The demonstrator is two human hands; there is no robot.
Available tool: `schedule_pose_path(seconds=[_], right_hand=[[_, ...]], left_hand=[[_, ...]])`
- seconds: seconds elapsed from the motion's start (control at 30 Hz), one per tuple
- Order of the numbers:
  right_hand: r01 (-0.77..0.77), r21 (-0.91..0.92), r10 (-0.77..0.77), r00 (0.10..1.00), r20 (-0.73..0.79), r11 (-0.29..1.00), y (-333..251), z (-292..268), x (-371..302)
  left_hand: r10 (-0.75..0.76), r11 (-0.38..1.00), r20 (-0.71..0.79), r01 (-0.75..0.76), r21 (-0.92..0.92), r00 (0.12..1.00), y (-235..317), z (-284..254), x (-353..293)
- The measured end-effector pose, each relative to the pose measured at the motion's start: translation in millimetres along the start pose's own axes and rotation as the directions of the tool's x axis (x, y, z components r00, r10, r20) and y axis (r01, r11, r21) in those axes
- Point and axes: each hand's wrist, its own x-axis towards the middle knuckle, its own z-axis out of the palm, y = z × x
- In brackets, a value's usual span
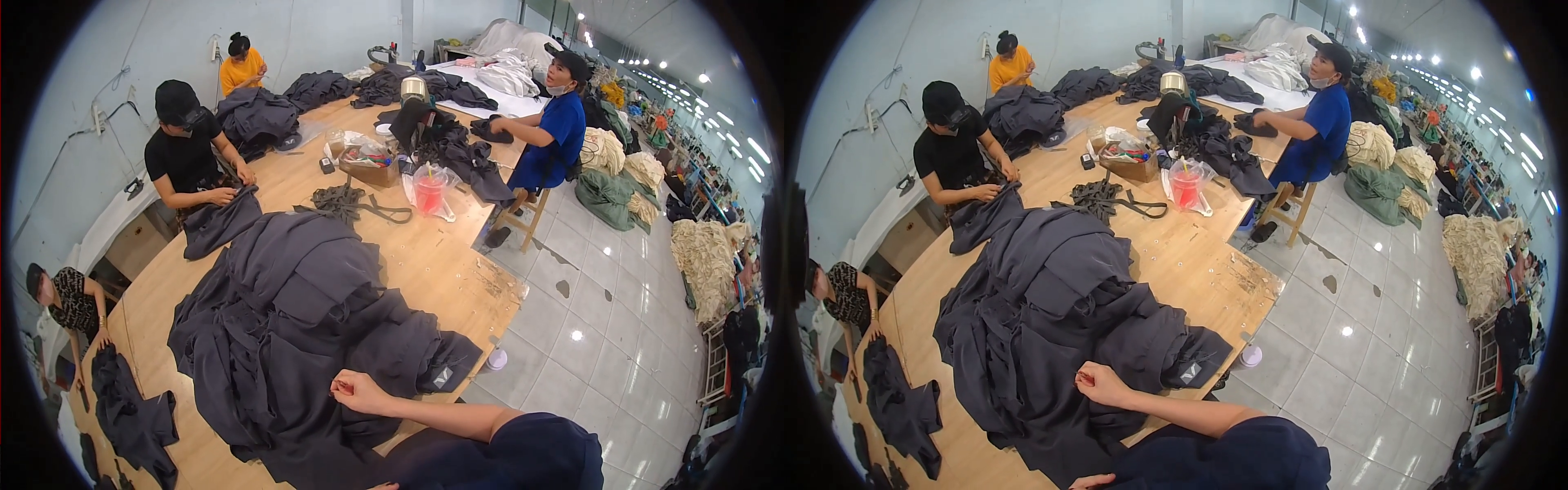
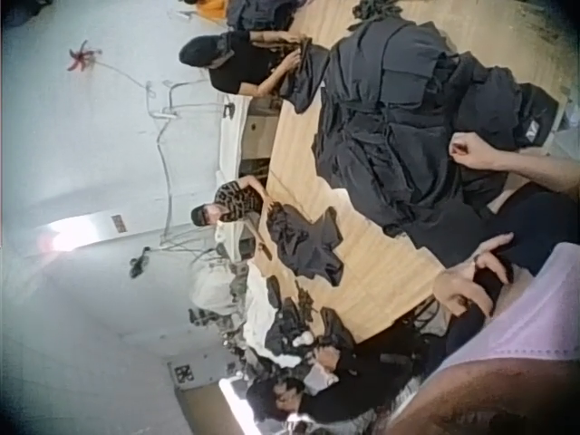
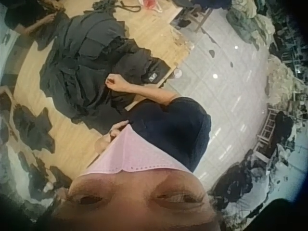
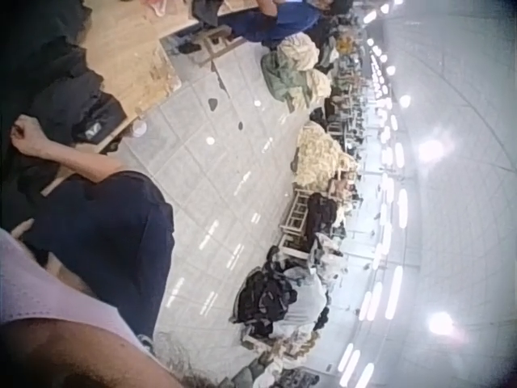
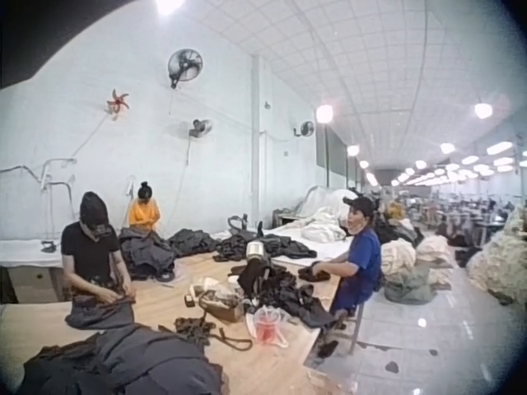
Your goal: Trim loose threads from finished garments using small clippers.
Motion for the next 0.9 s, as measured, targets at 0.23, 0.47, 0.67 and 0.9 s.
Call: schedule_pose_path(seconds=[0.23,0.47,0.67,0.9], right_hand=[[-0.033,-0.01,0.033,0.999,0.019,0.999,-8.2,1.1,-10.4],[-0.012,-0.019,0.013,0.999,0.033,1.0,-9.2,5.0,-9.6],[-0.134,-0.069,0.138,0.989,0.057,0.989,-13.2,-7.2,-5.8],[-0.202,0.01,0.199,0.971,0.132,0.979,11.9,-3.9,-11.4]], left_hand=[[0.082,0.996,-0.019,-0.082,-0.02,0.996,6.3,8.0,-2.3],[0.211,0.397,-0.962,-0.884,0.247,-0.174,-25.3,118.0,61.2],[0.08,0.457,-0.965,-0.851,0.259,-0.25,-14.1,103.9,54.3],[0.096,0.362,-0.925,-0.853,0.377,-0.368,-8.6,112.7,62.0]])
